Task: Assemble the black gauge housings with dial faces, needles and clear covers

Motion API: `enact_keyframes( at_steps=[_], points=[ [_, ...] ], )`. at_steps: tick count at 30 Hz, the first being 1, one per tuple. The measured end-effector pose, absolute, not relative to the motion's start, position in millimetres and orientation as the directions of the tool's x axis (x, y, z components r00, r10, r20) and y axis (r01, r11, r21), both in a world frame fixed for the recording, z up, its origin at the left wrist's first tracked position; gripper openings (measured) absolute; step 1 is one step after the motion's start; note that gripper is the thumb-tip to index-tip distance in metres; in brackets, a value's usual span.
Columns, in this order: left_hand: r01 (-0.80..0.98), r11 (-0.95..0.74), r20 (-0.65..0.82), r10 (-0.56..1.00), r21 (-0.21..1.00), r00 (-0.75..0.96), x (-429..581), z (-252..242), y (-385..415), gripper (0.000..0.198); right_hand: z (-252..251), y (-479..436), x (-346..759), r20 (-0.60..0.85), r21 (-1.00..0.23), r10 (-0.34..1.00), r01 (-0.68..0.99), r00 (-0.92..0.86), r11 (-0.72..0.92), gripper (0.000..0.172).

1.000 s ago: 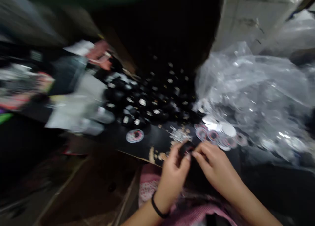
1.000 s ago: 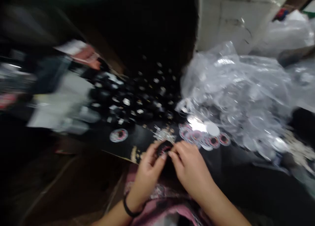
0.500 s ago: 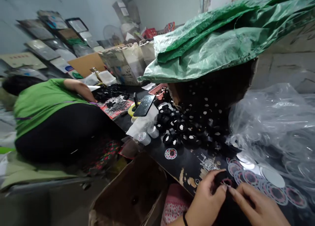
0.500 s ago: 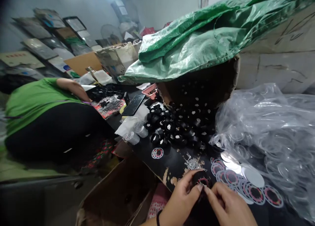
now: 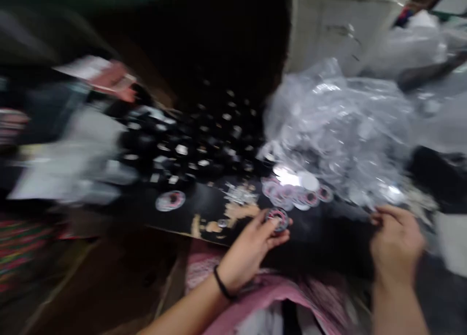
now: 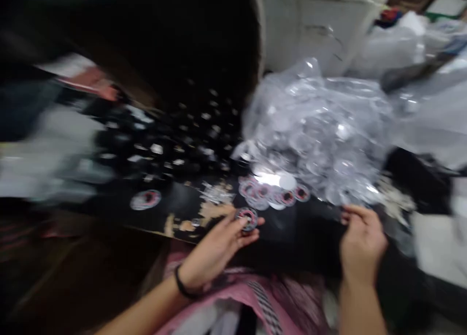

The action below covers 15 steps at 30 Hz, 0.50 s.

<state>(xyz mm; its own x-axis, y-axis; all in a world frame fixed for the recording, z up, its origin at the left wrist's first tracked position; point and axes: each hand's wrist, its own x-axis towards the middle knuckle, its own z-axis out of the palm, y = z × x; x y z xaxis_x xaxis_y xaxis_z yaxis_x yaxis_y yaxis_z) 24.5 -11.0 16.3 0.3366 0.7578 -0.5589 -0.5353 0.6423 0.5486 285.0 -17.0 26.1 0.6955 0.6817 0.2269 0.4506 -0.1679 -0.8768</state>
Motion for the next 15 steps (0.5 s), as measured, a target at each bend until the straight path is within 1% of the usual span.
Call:
enact_keyframes(
  at_steps=[1, 2, 3, 4, 5, 6, 8, 11, 13, 15],
  points=[
    [-0.537, 0.682, -0.565, 0.724, 0.496, 0.397, 26.5, 12.8, -9.6, 0.028, 30.1, -18.3, 280.6, 0.180, -0.941, 0.672, 0.324, 0.718, -0.095, 0.009],
    [-0.537, 0.720, -0.577, 0.685, 0.440, 0.445, 29.0, 8.6, -7.7, 0.029, 32.9, -16.7, 272.7, 0.153, -0.982, 0.701, 0.188, 0.696, 0.028, 0.008],
    [-0.536, 0.754, -0.600, 0.642, 0.380, 0.477, 31.8, 4.7, -5.6, 0.030, 34.8, -13.3, 262.0, 0.140, -0.990, 0.772, 0.068, 0.620, 0.125, 0.009],
    [-0.531, 0.778, -0.617, 0.608, 0.337, 0.499, 34.8, 1.7, -4.1, 0.031, 36.2, -9.4, 249.4, 0.148, -0.983, 0.839, -0.013, 0.524, 0.182, 0.011],
    [-0.528, 0.791, -0.630, 0.587, 0.310, 0.509, 37.6, -0.1, -3.2, 0.031, 37.9, -6.0, 235.8, 0.168, -0.976, 0.891, -0.058, 0.421, 0.212, 0.014],
    [-0.529, 0.794, -0.635, 0.579, 0.299, 0.511, 40.0, -0.6, -3.0, 0.029, 39.9, -3.7, 222.2, 0.172, -0.974, 0.935, -0.086, 0.310, 0.207, 0.015],
    [-0.538, 0.781, -0.624, 0.598, 0.316, 0.503, 42.9, 0.8, -3.8, 0.026, 45.0, -2.0, 198.6, 0.202, -0.976, 0.970, -0.054, 0.136, 0.211, 0.018],
    [-0.541, 0.757, -0.628, 0.631, 0.367, 0.456, 43.9, 2.5, -5.7, 0.020, 50.4, 1.7, 177.7, 0.266, -0.953, 0.961, 0.127, -0.080, 0.275, 0.021],
    [-0.532, 0.745, -0.645, 0.643, 0.403, 0.412, 43.6, 1.4, -6.6, 0.016, 52.1, 7.8, 171.2, 0.289, -0.915, 0.939, 0.235, -0.185, 0.328, 0.020],
    [-0.534, 0.732, -0.642, 0.658, 0.423, 0.394, 43.6, -0.7, -7.4, 0.015, 54.8, 12.7, 168.7, 0.268, -0.896, 0.934, 0.294, -0.238, 0.332, 0.019]
  ],
)
